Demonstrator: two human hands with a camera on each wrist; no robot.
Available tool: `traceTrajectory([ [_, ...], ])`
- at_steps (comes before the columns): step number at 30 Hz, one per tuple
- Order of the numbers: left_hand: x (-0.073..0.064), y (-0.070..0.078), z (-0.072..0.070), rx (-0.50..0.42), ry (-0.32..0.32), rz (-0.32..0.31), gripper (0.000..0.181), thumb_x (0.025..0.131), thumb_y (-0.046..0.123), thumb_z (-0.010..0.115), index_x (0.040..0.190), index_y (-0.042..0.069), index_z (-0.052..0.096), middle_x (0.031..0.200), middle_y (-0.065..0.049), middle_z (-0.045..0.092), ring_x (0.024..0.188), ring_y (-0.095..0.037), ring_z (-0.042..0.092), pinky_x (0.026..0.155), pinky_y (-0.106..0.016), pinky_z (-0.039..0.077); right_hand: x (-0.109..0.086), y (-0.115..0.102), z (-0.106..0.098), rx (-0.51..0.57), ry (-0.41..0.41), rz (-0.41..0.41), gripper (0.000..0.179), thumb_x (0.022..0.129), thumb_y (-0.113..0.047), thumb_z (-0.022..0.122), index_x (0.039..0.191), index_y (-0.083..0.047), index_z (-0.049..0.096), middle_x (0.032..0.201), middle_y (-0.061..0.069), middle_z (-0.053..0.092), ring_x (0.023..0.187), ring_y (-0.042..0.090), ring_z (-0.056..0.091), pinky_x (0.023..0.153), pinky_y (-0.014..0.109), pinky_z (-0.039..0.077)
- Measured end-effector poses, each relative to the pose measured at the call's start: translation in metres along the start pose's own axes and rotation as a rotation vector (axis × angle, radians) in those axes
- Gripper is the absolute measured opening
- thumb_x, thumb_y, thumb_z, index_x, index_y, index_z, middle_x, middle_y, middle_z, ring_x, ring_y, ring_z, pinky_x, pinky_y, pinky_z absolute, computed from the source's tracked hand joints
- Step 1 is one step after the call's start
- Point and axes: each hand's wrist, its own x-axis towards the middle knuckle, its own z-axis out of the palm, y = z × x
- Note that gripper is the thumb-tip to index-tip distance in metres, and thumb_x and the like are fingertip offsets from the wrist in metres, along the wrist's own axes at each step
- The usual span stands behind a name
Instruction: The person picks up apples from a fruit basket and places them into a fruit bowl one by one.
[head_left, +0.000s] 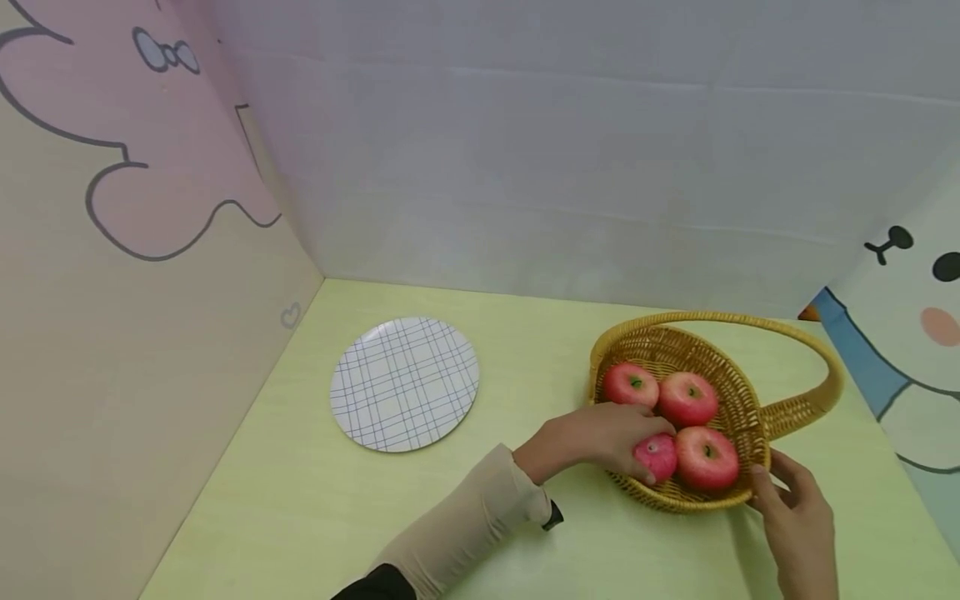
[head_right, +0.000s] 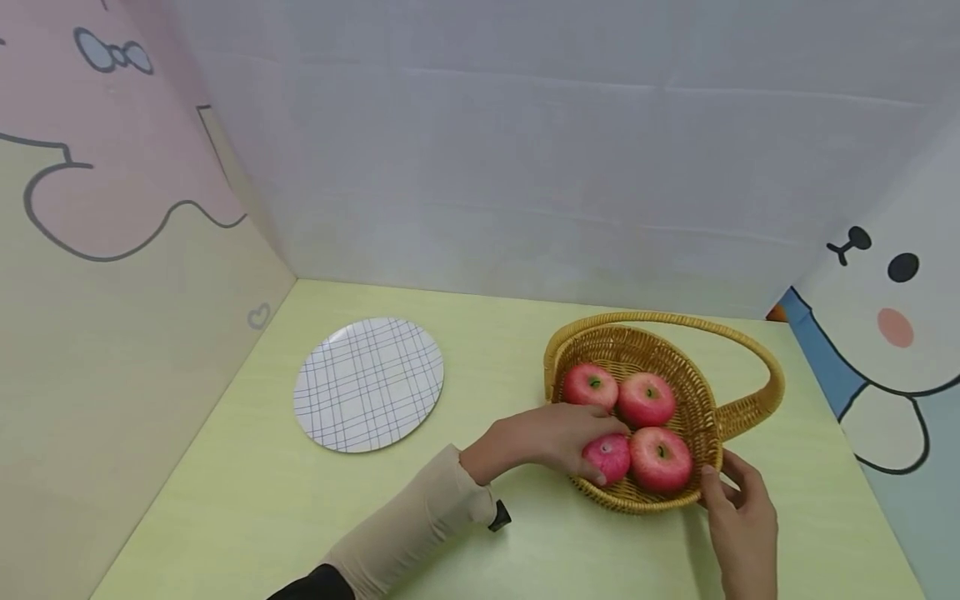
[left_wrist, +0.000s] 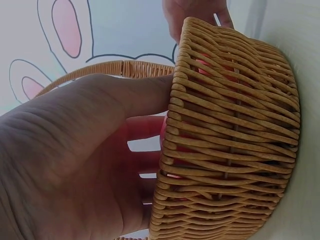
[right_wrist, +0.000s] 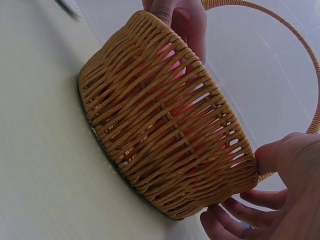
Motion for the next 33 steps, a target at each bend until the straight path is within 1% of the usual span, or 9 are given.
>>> traceTrajectory([
  [2,0.001,-0.001,0.0,0.001,-0.002,0.005,0.063,0.092,0.052,0.076,0.147,0.029,0.054,0.13,0.015,0.061,0.116,0.003,0.057,0.093,-0.012,0.047,0.0,0.0,0.001,0.002,-0.002,-0.009,0.052,0.105,-0.027,0.062,0.152,-0.009,0.047,0.106,-0.03,0.052,0.081,-0.02,0.057,0.066,0.005,0.051],
  [6,0.003,-0.002,0.0,-0.023,-0.011,0.013,0.065,0.092,0.052,0.075,0.148,0.028,0.053,0.131,0.015,0.06,0.116,0.003,0.056,0.094,-0.011,0.046,0.002,0.0,0.001,0.04,0.002,-0.02,0.048,0.104,-0.025,0.063,0.148,-0.012,0.05,0.106,-0.03,0.053,0.08,-0.019,0.059,0.066,0.005,0.051],
  [14,0.008,-0.005,0.0,-0.048,-0.024,0.021,0.066,0.092,0.054,0.075,0.147,0.027,0.053,0.13,0.016,0.059,0.116,0.004,0.055,0.095,-0.01,0.044,0.001,0.001,-0.001,0.104,0.008,-0.021,0.037,0.103,-0.022,0.065,0.139,-0.021,0.056,0.103,-0.031,0.056,0.08,-0.018,0.06,0.065,0.005,0.051],
  [20,0.009,-0.008,0.005,-0.045,-0.017,0.011,0.068,0.091,0.059,0.074,0.148,0.029,0.053,0.132,0.017,0.059,0.114,0.004,0.056,0.095,-0.012,0.045,0.001,0.001,-0.001,0.11,0.009,-0.007,0.032,0.103,-0.021,0.066,0.133,-0.026,0.058,0.099,-0.034,0.058,0.079,-0.019,0.06,0.065,0.004,0.05],
  [23,0.008,-0.009,0.007,-0.037,-0.001,0.022,0.068,0.091,0.06,0.072,0.148,0.029,0.053,0.132,0.017,0.058,0.113,0.004,0.056,0.095,-0.011,0.045,0.001,0.001,0.0,0.103,0.009,0.001,0.035,0.102,-0.022,0.066,0.136,-0.024,0.057,0.101,-0.034,0.056,0.079,-0.019,0.06,0.066,0.004,0.051],
  [26,0.005,-0.009,0.008,-0.039,0.013,0.031,0.068,0.092,0.062,0.07,0.149,0.029,0.052,0.131,0.018,0.058,0.112,0.005,0.055,0.094,-0.011,0.045,0.002,0.001,0.0,0.107,0.008,0.019,0.044,0.102,-0.024,0.067,0.144,-0.018,0.055,0.102,-0.032,0.056,0.079,-0.019,0.06,0.066,0.005,0.053],
  [29,0.002,-0.01,0.008,-0.063,0.022,0.034,0.07,0.092,0.062,0.069,0.151,0.03,0.051,0.131,0.018,0.057,0.11,0.005,0.055,0.093,-0.01,0.045,0.004,0.003,-0.001,0.106,0.002,0.042,0.055,0.102,-0.027,0.068,0.152,-0.012,0.05,0.104,-0.03,0.055,0.081,-0.019,0.06,0.066,0.007,0.054],
  [33,-0.001,-0.012,0.006,-0.089,0.043,0.044,0.073,0.093,0.063,0.068,0.154,0.029,0.048,0.134,0.017,0.055,0.109,0.005,0.056,0.094,-0.01,0.045,0.008,0.005,-0.002,0.137,-0.003,0.062,0.053,0.101,-0.026,0.069,0.15,-0.013,0.052,0.103,-0.031,0.057,0.082,-0.018,0.06,0.065,0.009,0.055],
])
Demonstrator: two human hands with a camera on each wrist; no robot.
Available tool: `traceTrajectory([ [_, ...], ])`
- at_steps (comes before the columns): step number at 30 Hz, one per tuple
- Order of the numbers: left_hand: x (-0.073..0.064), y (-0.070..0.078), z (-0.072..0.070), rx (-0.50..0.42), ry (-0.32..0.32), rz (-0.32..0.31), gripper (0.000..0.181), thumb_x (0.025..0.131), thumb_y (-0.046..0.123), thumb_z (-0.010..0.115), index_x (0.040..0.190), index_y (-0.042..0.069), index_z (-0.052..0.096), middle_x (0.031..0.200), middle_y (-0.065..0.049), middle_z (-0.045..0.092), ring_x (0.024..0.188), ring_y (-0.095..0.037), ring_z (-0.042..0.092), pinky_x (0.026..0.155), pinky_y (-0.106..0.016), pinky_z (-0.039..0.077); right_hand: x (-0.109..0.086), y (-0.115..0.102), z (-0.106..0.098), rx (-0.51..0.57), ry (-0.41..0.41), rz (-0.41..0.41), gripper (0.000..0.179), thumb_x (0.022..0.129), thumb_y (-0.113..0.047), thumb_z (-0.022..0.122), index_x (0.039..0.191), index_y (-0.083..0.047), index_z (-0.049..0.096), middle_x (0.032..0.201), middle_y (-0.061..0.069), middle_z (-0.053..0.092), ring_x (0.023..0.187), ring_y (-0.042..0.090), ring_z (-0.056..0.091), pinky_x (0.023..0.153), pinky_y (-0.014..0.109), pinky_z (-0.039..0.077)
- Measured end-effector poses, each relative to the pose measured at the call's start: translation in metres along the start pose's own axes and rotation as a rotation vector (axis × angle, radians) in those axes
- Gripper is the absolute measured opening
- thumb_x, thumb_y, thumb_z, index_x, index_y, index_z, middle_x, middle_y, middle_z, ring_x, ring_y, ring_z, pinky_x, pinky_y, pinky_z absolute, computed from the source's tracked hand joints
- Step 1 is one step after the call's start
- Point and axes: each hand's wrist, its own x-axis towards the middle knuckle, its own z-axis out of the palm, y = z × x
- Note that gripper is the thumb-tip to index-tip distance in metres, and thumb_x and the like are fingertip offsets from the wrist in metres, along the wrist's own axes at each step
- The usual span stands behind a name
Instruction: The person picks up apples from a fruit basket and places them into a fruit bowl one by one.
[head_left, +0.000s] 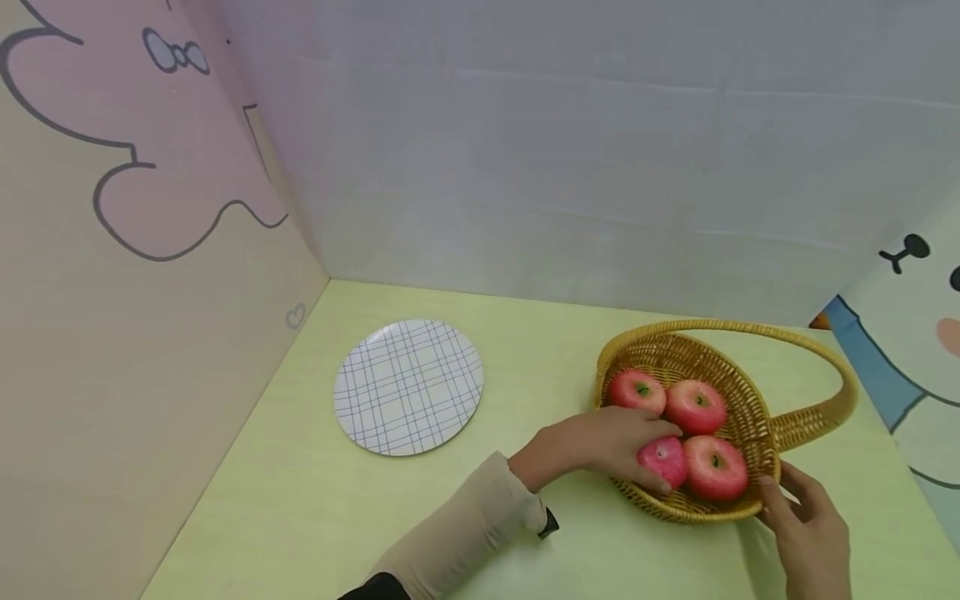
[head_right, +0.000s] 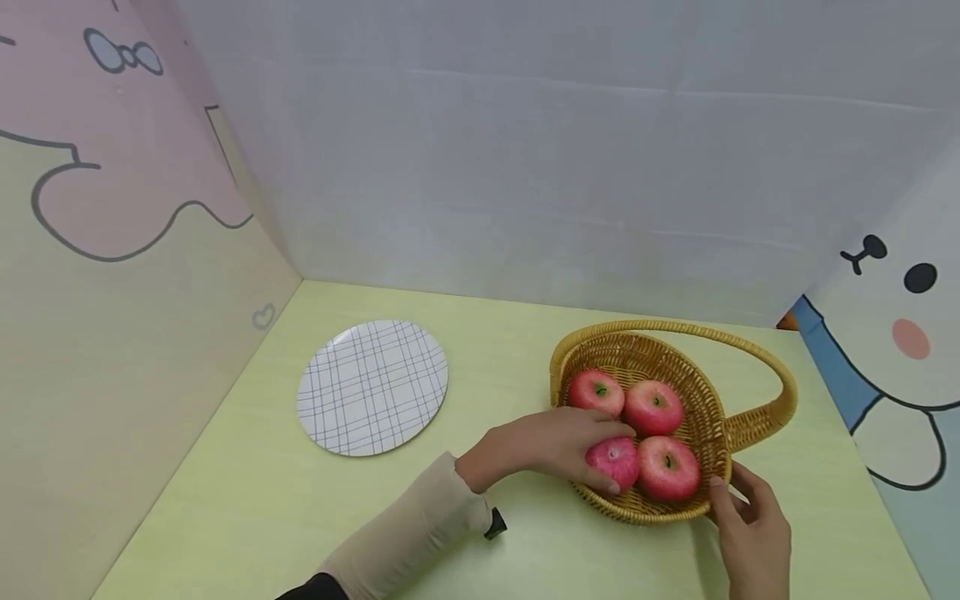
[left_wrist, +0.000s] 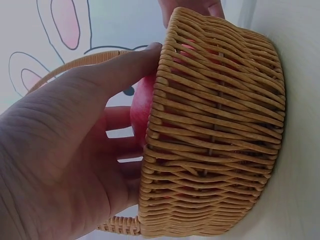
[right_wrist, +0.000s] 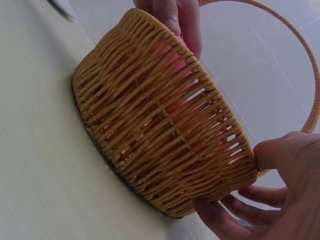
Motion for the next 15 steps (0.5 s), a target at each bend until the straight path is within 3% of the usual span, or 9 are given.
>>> traceTrajectory([
  [8,-0.003,0.0,-0.005,0.033,0.029,0.017,0.08,0.094,0.065,0.065,0.16,0.026,0.041,0.142,0.015,0.053,0.124,0.001,0.054,0.109,-0.012,0.041,-0.004,-0.002,0.001,0.066,-0.002,-0.003,0.038,0.101,-0.02,0.069,0.137,-0.02,0.058,0.097,-0.034,0.06,0.081,-0.016,0.061,0.064,0.009,0.056],
  [15,-0.016,0.001,-0.013,-0.012,0.078,0.027,0.081,0.095,0.065,0.065,0.161,0.025,0.039,0.153,0.012,0.051,0.132,-0.001,0.054,0.109,-0.012,0.042,-0.005,-0.004,0.002,0.075,-0.002,-0.014,0.034,0.101,-0.018,0.068,0.134,-0.021,0.059,0.096,-0.034,0.061,0.081,-0.016,0.062,0.063,0.009,0.055],
])
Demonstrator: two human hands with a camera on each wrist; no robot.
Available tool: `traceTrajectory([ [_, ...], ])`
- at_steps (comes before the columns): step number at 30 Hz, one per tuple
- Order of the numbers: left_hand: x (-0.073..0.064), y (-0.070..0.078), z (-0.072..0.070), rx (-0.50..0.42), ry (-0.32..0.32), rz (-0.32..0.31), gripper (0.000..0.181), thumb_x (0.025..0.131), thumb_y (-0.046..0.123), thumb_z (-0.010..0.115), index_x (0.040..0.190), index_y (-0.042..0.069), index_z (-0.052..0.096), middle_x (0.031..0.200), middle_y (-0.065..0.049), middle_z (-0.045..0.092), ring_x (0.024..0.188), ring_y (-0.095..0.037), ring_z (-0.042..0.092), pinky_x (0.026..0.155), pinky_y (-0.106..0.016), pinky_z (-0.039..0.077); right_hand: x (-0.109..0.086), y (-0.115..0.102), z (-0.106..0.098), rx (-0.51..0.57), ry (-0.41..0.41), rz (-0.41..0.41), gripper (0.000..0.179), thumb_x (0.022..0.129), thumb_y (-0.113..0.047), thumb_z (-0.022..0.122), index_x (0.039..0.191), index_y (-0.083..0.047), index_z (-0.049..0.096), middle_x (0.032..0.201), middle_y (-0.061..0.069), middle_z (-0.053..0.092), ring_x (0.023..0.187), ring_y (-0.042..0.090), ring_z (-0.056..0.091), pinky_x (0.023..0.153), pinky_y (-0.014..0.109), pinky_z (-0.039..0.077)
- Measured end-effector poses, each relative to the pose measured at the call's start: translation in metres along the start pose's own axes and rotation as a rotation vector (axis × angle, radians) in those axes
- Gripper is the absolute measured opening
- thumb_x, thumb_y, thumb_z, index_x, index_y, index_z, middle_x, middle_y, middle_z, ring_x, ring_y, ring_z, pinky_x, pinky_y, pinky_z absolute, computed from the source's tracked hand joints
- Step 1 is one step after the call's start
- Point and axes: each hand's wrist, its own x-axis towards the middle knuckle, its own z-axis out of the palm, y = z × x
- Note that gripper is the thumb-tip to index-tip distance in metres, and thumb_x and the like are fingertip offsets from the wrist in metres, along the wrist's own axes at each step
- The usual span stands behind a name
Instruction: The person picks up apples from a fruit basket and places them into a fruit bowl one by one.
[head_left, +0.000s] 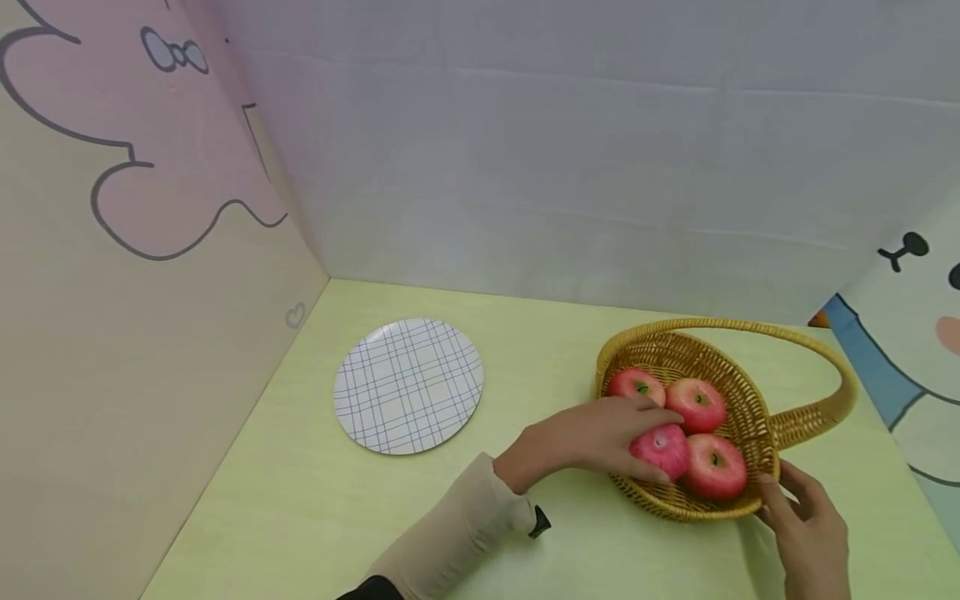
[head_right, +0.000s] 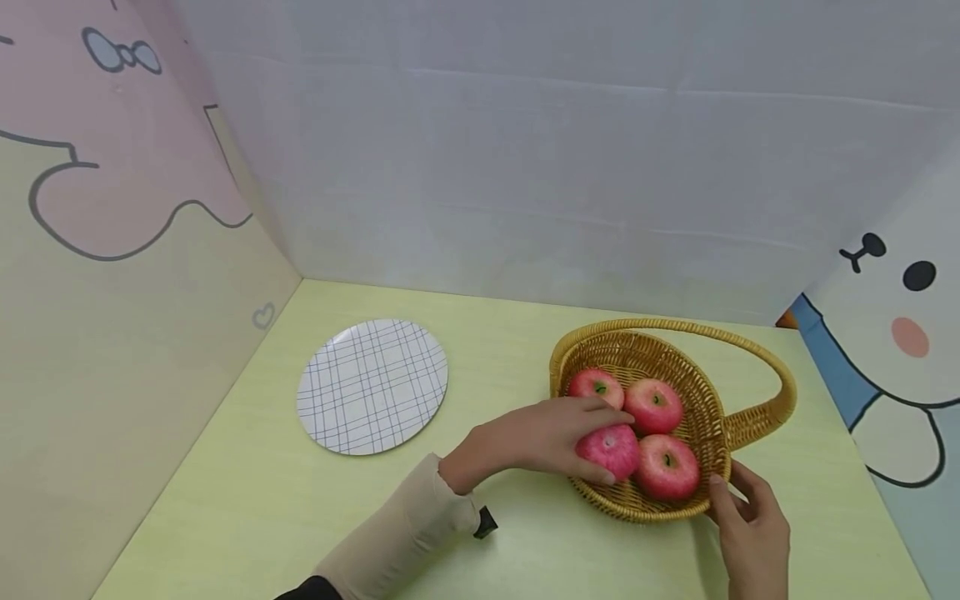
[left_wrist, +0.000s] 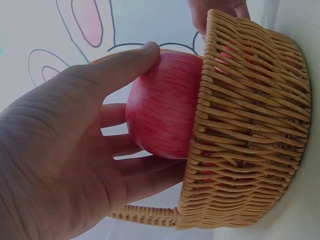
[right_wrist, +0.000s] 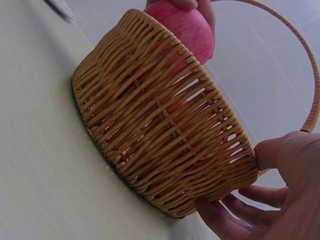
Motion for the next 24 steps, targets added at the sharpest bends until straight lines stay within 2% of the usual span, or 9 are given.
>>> traceTrajectory([
  [5,-0.012,0.002,-0.007,-0.032,0.038,0.011,0.079,0.096,0.062,0.065,0.161,0.024,0.039,0.155,0.01,0.048,0.13,-0.003,0.054,0.107,-0.012,0.043,-0.001,0.0,0.001,-0.008,0.008,-0.001,0.035,0.101,-0.019,0.069,0.134,-0.021,0.059,0.096,-0.034,0.061,0.081,-0.016,0.062,0.063,0.009,0.055],
  [12,-0.027,0.004,-0.017,-0.066,0.09,0.001,0.079,0.096,0.06,0.066,0.162,0.026,0.037,0.159,0.008,0.045,0.136,-0.006,0.051,0.109,-0.015,0.043,-0.002,0.001,-0.003,0.041,0.025,0.0,0.03,0.1,-0.015,0.07,0.127,-0.027,0.064,0.094,-0.033,0.064,0.081,-0.014,0.063,0.063,0.01,0.056],
  [20,-0.043,-0.003,-0.022,-0.11,0.272,0.042,0.073,0.092,0.05,0.077,0.154,0.024,0.047,0.155,0.006,0.047,0.13,-0.007,0.055,0.103,-0.012,0.047,-0.002,0.002,-0.003,0.093,0.021,-0.02,0.029,0.099,-0.012,0.07,0.123,-0.028,0.067,0.096,-0.029,0.067,0.082,-0.01,0.065,0.063,0.011,0.057],
  [24,-0.053,-0.006,-0.026,-0.131,0.319,0.023,0.075,0.09,0.049,0.08,0.154,0.024,0.049,0.151,0.004,0.051,0.13,-0.01,0.056,0.101,-0.013,0.049,-0.002,0.003,-0.001,0.107,0.01,-0.037,0.029,0.099,-0.01,0.07,0.123,-0.026,0.068,0.097,-0.028,0.068,0.082,-0.008,0.066,0.064,0.012,0.057],
])
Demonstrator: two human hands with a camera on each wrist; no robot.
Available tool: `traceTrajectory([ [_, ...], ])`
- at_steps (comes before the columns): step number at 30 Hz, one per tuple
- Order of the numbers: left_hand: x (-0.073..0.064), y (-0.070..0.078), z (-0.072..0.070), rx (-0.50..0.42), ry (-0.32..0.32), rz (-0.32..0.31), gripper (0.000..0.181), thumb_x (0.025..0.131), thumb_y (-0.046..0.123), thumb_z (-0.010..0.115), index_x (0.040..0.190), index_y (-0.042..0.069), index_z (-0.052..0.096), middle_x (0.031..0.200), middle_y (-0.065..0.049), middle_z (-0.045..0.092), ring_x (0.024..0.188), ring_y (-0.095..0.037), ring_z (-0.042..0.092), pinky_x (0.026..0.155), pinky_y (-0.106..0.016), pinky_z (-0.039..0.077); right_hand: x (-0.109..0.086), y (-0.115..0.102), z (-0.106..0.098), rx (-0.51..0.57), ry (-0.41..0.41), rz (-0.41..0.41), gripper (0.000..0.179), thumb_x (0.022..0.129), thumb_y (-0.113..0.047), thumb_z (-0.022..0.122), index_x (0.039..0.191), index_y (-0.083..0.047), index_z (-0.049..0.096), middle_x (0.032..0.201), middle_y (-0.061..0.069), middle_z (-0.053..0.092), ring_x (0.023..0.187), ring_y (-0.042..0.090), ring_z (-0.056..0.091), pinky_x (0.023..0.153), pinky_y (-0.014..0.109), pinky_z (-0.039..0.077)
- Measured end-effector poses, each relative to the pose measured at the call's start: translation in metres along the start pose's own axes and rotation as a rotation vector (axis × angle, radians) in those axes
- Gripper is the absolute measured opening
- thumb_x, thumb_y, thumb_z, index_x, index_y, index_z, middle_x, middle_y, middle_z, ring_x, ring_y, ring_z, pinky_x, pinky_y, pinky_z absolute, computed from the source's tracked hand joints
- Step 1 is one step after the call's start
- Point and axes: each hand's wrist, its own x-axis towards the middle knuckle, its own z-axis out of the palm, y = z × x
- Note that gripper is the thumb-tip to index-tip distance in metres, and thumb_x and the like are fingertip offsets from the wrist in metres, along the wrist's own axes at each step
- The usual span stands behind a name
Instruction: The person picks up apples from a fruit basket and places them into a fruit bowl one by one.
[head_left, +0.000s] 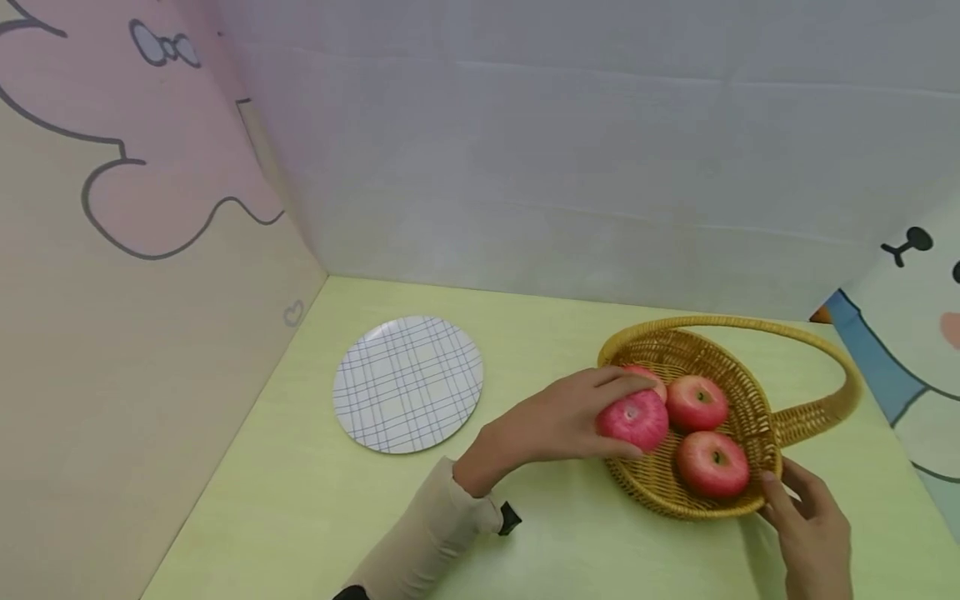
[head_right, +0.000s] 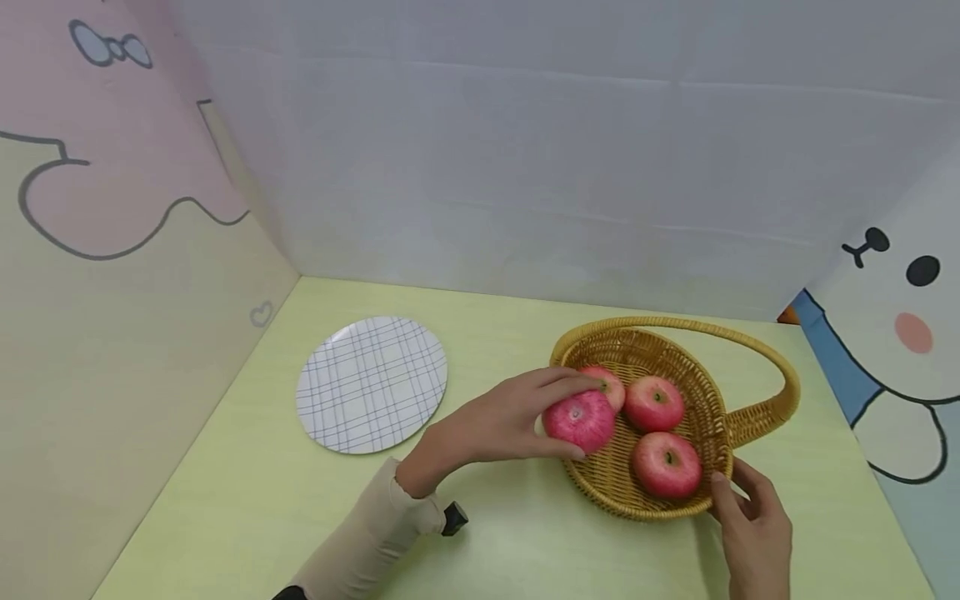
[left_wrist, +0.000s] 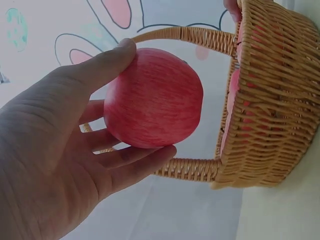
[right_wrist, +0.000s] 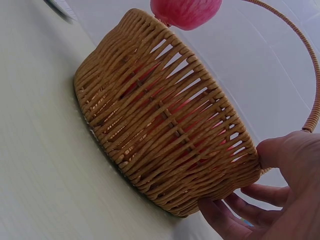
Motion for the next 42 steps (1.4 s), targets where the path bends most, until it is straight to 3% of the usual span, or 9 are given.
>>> traceTrajectory([
  [5,-0.008,-0.001,-0.009,-0.012,0.031,-0.004,0.077,0.088,0.048,0.082,0.154,0.024,0.049,0.146,0.004,0.054,0.128,-0.009,0.055,0.1,-0.012,0.05,-0.001,0.0,0.001,0.005,-0.012,-0.014,0.029,0.099,-0.01,0.07,0.123,-0.026,0.068,0.098,-0.027,0.068,0.082,-0.008,0.066,0.064,0.012,0.057],
  [11,-0.019,-0.002,-0.02,-0.05,0.066,-0.034,0.077,0.087,0.05,0.083,0.153,0.032,0.05,0.141,0.008,0.056,0.125,-0.006,0.054,0.097,-0.013,0.051,-0.001,-0.003,0.005,-0.021,-0.002,0.003,0.03,0.099,-0.014,0.07,0.127,-0.024,0.066,0.097,-0.028,0.067,0.081,-0.01,0.066,0.064,0.01,0.056],
  [20,-0.029,-0.008,-0.026,-0.001,0.145,0.006,0.078,0.083,0.051,0.086,0.15,0.027,0.055,0.137,0.006,0.057,0.122,-0.008,0.056,0.095,-0.014,0.053,0.001,-0.002,0.003,-0.077,0.015,0.02,0.038,0.1,-0.019,0.071,0.137,-0.019,0.061,0.099,-0.03,0.063,0.081,-0.013,0.064,0.064,0.009,0.055],
  [25,-0.036,-0.011,-0.03,0.032,0.191,-0.015,0.076,0.082,0.05,0.087,0.148,0.029,0.056,0.135,0.008,0.059,0.121,-0.008,0.056,0.095,-0.015,0.053,0.003,0.0,0.002,-0.084,0.024,0.04,0.043,0.1,-0.021,0.07,0.142,-0.017,0.059,0.104,-0.028,0.061,0.083,-0.013,0.063,0.064,0.009,0.055],
  [31,-0.043,-0.018,-0.036,0.048,0.253,-0.033,0.076,0.08,0.05,0.089,0.146,0.026,0.059,0.133,0.005,0.06,0.121,-0.011,0.057,0.093,-0.02,0.056,-0.001,-0.001,0.003,-0.062,0.014,0.023,0.037,0.101,-0.016,0.069,0.137,-0.02,0.061,0.1,-0.032,0.063,0.082,-0.013,0.063,0.064,0.008,0.055],
  [42,-0.056,-0.028,-0.042,0.033,0.332,-0.101,0.074,0.079,0.045,0.091,0.144,0.024,0.062,0.128,0.007,0.06,0.119,-0.01,0.056,0.091,-0.024,0.059,-0.001,-0.002,0.004,-0.096,0.016,0.03,0.039,0.101,-0.021,0.069,0.139,-0.02,0.059,0.101,-0.031,0.061,0.082,-0.014,0.062,0.064,0.008,0.054],
])
